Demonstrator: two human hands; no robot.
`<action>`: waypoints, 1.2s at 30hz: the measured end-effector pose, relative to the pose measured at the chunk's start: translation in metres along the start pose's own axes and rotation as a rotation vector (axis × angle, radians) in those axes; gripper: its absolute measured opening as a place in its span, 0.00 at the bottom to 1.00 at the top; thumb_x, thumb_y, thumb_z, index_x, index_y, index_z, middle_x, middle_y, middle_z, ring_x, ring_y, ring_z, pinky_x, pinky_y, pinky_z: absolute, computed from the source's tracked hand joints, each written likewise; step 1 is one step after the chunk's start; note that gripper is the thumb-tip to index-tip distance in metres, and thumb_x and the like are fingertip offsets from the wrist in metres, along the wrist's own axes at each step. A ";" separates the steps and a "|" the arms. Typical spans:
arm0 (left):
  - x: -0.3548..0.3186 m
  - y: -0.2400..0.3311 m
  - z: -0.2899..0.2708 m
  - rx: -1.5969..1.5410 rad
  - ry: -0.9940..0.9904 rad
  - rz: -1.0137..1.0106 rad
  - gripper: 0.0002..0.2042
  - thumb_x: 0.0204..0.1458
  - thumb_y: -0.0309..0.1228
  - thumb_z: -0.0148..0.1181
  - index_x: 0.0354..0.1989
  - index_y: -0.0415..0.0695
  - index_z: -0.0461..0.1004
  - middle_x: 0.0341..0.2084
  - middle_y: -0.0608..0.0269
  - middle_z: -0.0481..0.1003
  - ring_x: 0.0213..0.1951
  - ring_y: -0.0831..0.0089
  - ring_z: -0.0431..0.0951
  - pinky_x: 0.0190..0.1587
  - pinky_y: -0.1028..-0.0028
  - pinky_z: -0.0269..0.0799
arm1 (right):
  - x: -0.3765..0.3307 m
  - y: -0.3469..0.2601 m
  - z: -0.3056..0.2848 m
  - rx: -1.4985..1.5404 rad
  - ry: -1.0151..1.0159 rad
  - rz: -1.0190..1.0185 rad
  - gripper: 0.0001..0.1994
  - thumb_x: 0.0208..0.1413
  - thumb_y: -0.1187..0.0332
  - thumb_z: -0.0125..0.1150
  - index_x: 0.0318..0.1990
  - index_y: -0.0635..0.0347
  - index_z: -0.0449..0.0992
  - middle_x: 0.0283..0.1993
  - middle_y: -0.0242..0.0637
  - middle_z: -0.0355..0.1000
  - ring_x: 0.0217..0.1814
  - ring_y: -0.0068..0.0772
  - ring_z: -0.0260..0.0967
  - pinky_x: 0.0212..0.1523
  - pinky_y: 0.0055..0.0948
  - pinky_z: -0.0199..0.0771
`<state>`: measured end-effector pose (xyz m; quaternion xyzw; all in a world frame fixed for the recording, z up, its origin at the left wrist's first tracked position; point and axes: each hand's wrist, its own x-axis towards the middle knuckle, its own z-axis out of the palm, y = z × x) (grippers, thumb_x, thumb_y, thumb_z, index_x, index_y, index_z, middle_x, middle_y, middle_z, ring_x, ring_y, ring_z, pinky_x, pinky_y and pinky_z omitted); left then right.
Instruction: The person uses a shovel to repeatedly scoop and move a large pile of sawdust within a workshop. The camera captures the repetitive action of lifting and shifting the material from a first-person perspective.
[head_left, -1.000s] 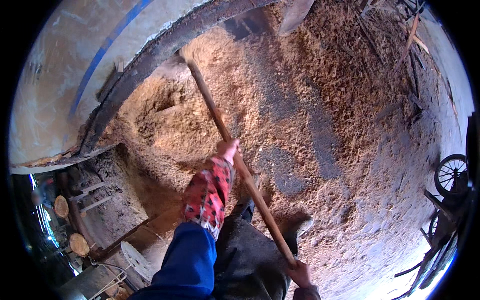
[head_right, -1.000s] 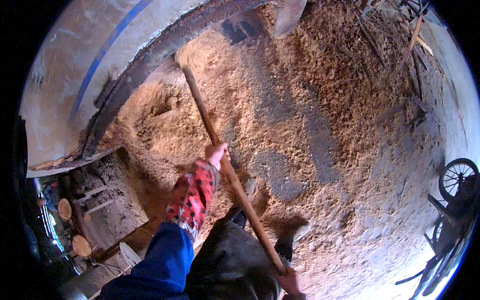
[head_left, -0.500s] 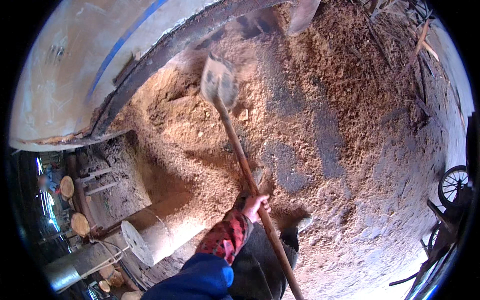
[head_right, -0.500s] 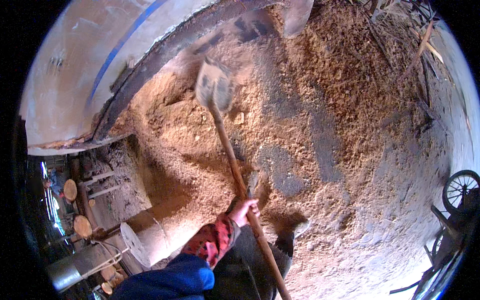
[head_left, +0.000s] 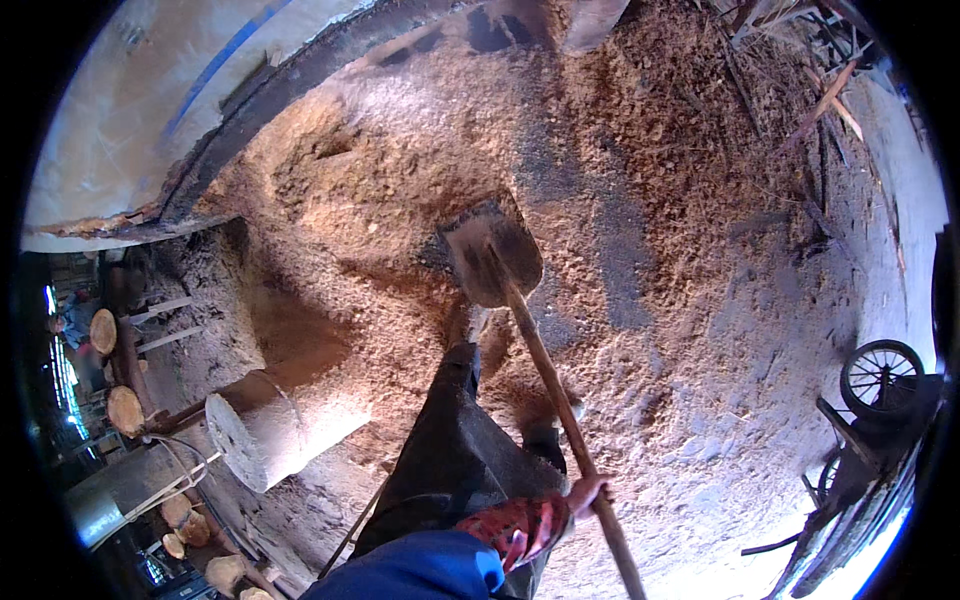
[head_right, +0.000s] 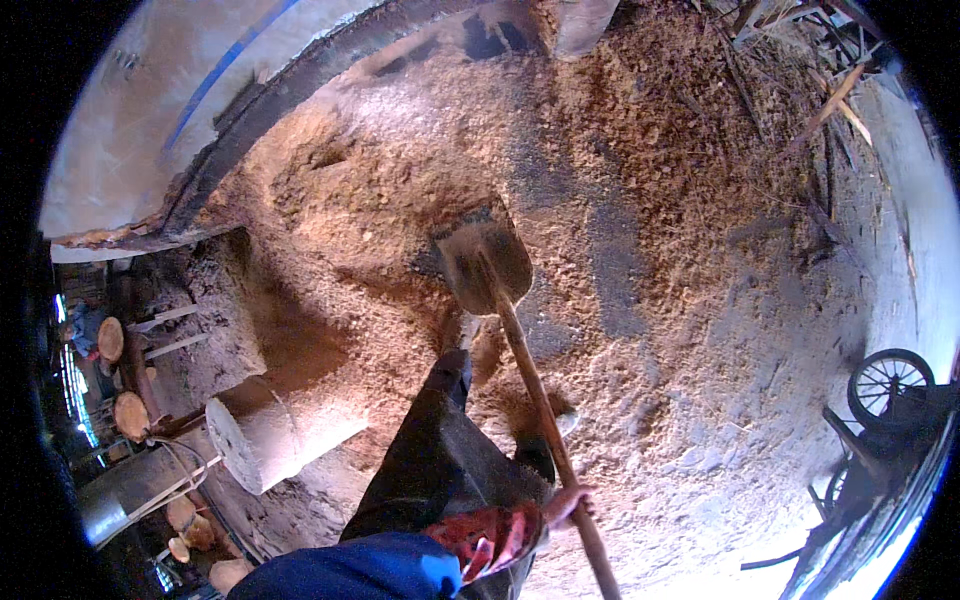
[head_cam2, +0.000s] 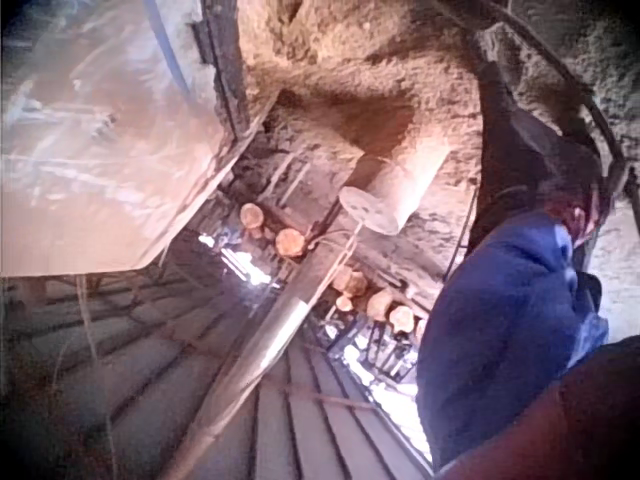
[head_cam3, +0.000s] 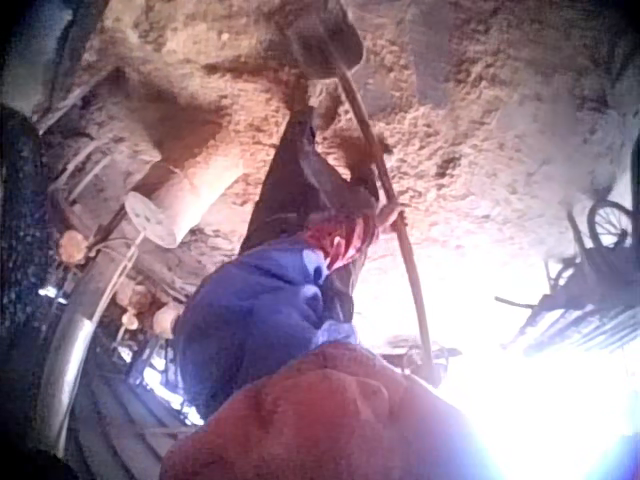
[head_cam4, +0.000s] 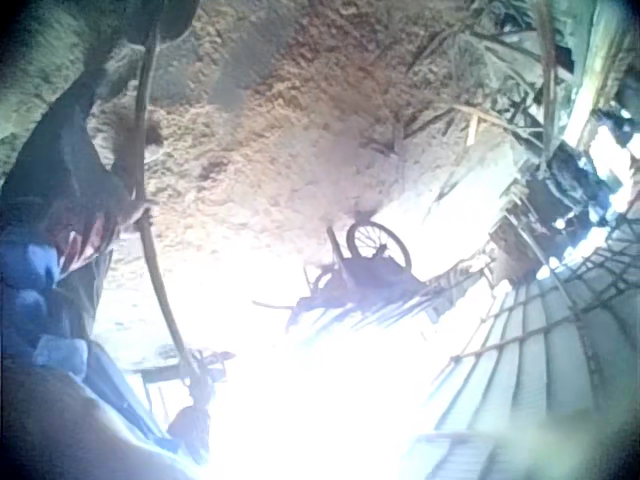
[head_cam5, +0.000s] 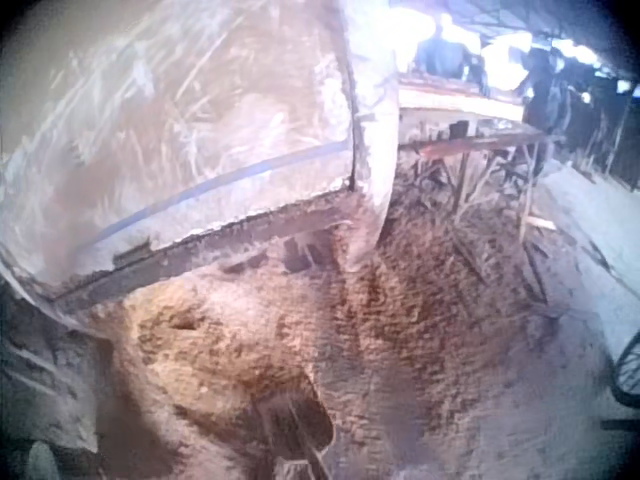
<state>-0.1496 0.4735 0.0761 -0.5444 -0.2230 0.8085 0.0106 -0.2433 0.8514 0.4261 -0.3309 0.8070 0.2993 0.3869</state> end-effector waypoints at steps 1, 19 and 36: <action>-0.003 -0.014 0.012 -0.047 -0.081 -0.035 0.10 0.47 0.31 0.60 0.23 0.48 0.63 0.15 0.72 0.60 0.19 0.77 0.63 0.27 0.74 0.66 | 0.002 0.005 -0.018 -0.028 -0.006 0.022 0.12 0.51 0.59 0.51 0.24 0.57 0.70 0.14 0.39 0.64 0.18 0.47 0.66 0.21 0.44 0.67; -0.016 0.427 0.001 -0.229 -0.134 0.396 0.07 0.46 0.28 0.56 0.21 0.46 0.64 0.12 0.67 0.60 0.15 0.72 0.61 0.21 0.67 0.65 | 0.276 -0.300 -0.266 -0.044 0.167 0.038 0.15 0.37 0.59 0.67 0.21 0.58 0.69 0.18 0.46 0.69 0.25 0.52 0.69 0.25 0.47 0.64; 0.068 0.352 -0.119 -0.043 0.040 0.617 0.09 0.44 0.28 0.57 0.19 0.48 0.61 0.15 0.72 0.59 0.15 0.77 0.59 0.20 0.72 0.60 | 0.325 -0.284 0.040 0.279 -0.045 -0.042 0.15 0.39 0.59 0.64 0.23 0.61 0.69 0.18 0.49 0.68 0.25 0.55 0.69 0.28 0.48 0.68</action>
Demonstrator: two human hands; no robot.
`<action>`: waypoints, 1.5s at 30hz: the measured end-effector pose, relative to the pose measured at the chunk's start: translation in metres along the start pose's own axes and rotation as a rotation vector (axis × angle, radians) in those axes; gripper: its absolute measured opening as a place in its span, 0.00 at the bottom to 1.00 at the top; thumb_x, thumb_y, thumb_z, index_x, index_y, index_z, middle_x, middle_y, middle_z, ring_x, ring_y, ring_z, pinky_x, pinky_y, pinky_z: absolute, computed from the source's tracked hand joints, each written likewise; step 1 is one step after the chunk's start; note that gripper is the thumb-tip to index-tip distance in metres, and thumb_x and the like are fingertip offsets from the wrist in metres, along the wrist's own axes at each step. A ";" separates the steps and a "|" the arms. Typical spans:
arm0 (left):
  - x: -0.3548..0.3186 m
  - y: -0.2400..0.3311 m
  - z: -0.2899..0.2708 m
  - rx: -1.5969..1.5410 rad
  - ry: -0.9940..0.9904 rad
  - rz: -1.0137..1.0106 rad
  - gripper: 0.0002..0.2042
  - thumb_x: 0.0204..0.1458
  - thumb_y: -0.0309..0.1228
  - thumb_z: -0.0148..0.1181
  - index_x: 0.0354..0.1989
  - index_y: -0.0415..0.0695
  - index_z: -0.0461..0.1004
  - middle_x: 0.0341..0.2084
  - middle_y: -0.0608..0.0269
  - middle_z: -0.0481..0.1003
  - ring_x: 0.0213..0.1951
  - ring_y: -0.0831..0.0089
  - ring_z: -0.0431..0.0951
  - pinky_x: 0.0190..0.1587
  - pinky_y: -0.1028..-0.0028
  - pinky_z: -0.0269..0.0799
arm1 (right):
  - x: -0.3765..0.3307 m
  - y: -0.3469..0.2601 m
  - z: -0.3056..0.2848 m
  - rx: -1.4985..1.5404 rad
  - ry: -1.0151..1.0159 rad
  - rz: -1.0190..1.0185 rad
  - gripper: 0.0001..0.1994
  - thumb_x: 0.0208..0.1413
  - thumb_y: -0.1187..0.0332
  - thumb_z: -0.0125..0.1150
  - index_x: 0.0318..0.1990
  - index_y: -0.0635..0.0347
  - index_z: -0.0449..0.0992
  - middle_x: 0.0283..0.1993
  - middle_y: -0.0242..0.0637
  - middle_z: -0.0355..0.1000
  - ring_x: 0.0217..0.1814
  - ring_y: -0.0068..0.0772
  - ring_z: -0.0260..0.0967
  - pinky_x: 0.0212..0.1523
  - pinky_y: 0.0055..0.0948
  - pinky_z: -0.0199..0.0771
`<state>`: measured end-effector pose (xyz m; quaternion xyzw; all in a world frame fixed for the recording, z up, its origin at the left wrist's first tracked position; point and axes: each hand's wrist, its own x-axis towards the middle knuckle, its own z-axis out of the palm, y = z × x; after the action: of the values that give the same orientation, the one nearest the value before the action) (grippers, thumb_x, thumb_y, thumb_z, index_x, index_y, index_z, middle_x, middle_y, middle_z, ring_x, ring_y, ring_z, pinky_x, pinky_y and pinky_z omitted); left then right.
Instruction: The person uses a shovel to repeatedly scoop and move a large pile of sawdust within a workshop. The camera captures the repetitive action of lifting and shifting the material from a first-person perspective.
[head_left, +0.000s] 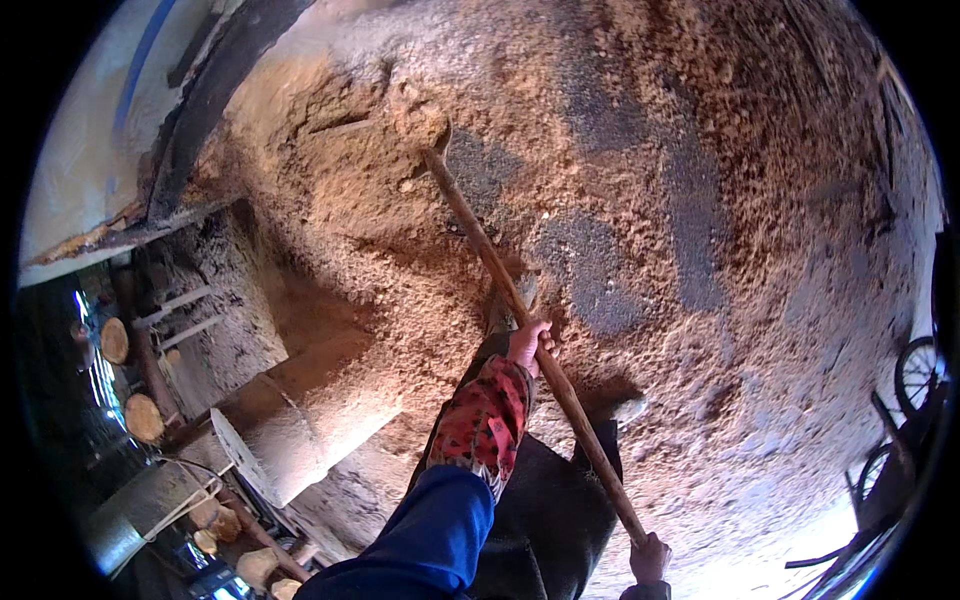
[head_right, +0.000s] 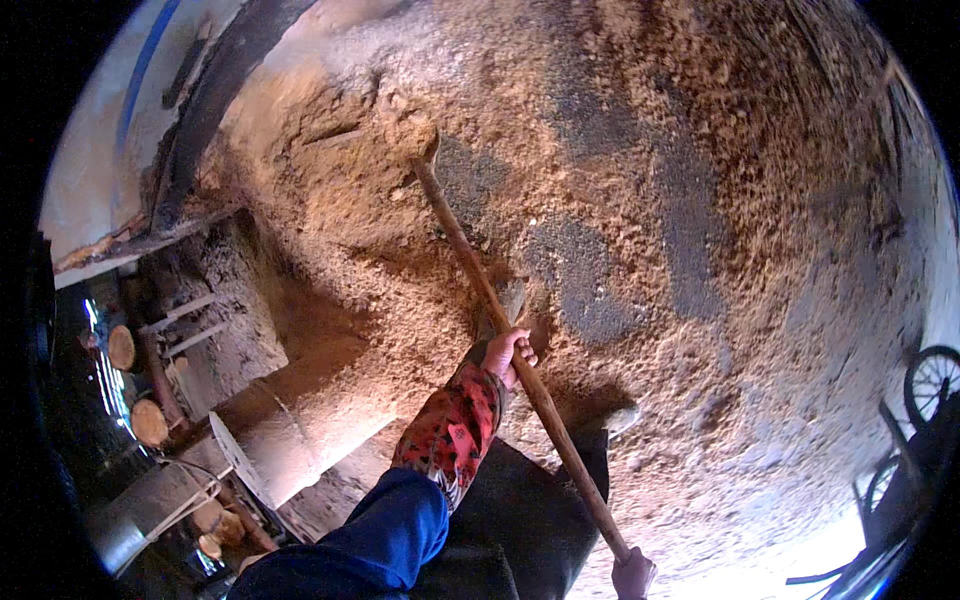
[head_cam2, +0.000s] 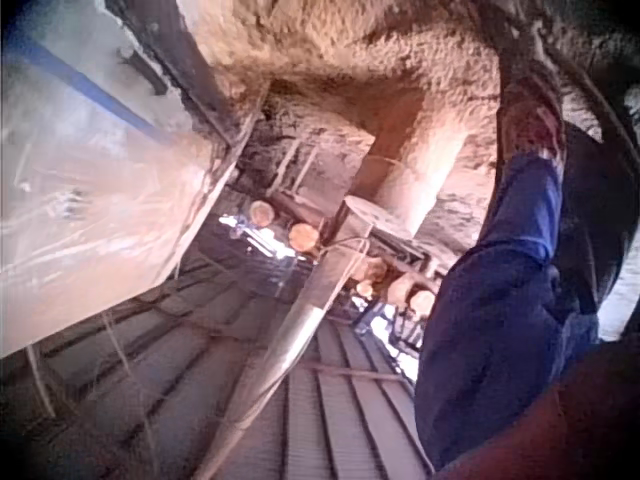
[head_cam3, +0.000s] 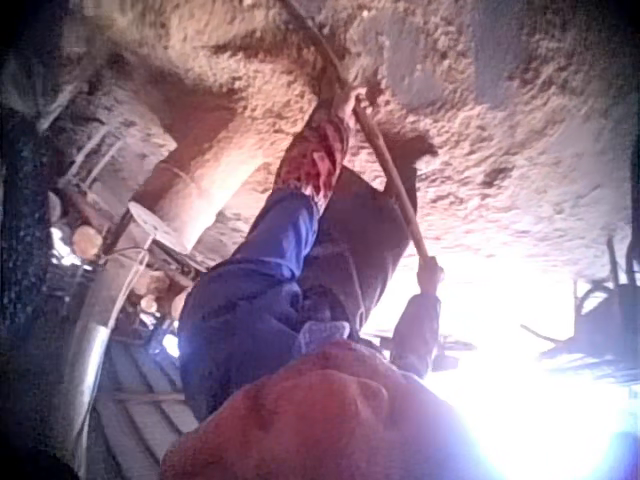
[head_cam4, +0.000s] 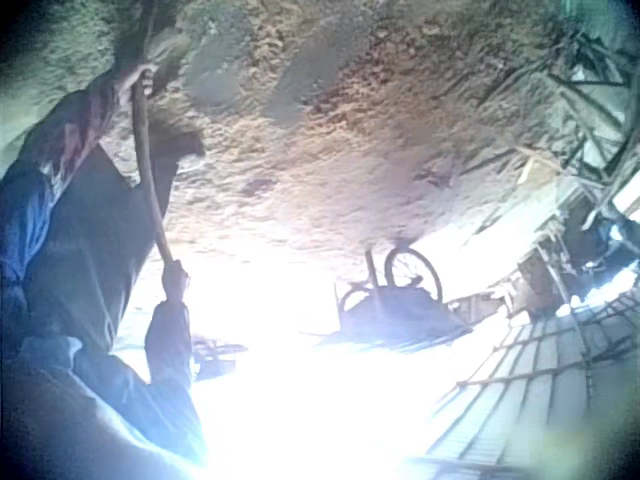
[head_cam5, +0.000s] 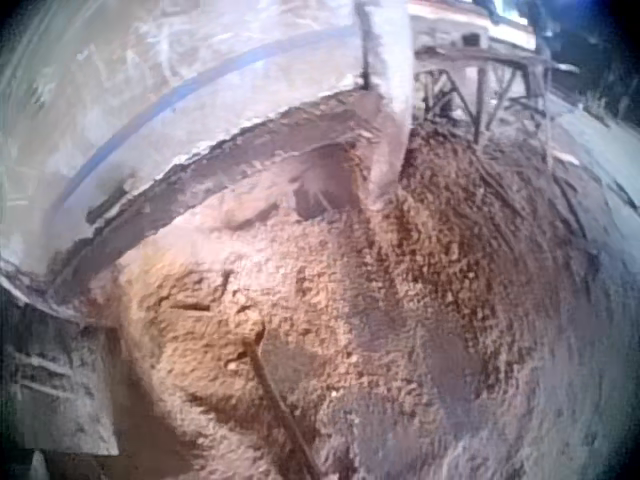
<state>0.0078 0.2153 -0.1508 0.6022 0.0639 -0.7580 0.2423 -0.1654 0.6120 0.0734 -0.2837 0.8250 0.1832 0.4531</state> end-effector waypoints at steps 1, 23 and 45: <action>-0.003 -0.008 -0.004 0.031 0.017 -0.022 0.10 0.44 0.28 0.57 0.19 0.48 0.61 0.15 0.72 0.58 0.15 0.77 0.60 0.20 0.72 0.60 | -0.006 0.010 0.009 -0.007 -0.014 0.023 0.14 0.39 0.59 0.64 0.22 0.61 0.69 0.18 0.49 0.69 0.25 0.54 0.69 0.28 0.48 0.68; -0.105 -0.054 -0.024 0.321 0.210 -0.325 0.09 0.41 0.28 0.60 0.21 0.45 0.64 0.14 0.65 0.64 0.15 0.71 0.66 0.18 0.66 0.66 | -0.196 0.042 0.023 0.107 -0.211 -0.062 0.16 0.53 0.61 0.47 0.22 0.63 0.70 0.18 0.47 0.68 0.24 0.51 0.68 0.26 0.45 0.68; 0.028 0.284 0.156 0.601 0.125 0.339 0.10 0.42 0.30 0.64 0.21 0.44 0.67 0.14 0.66 0.67 0.15 0.72 0.68 0.17 0.70 0.68 | 0.030 -0.256 -0.098 0.761 0.079 -0.271 0.18 0.34 0.58 0.67 0.31 0.61 0.75 0.22 0.46 0.71 0.26 0.43 0.73 0.26 0.38 0.70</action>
<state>-0.0078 -0.1012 -0.0802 0.6940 -0.2484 -0.6534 0.1724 -0.0786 0.3503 0.0871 -0.2088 0.8058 -0.2075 0.5138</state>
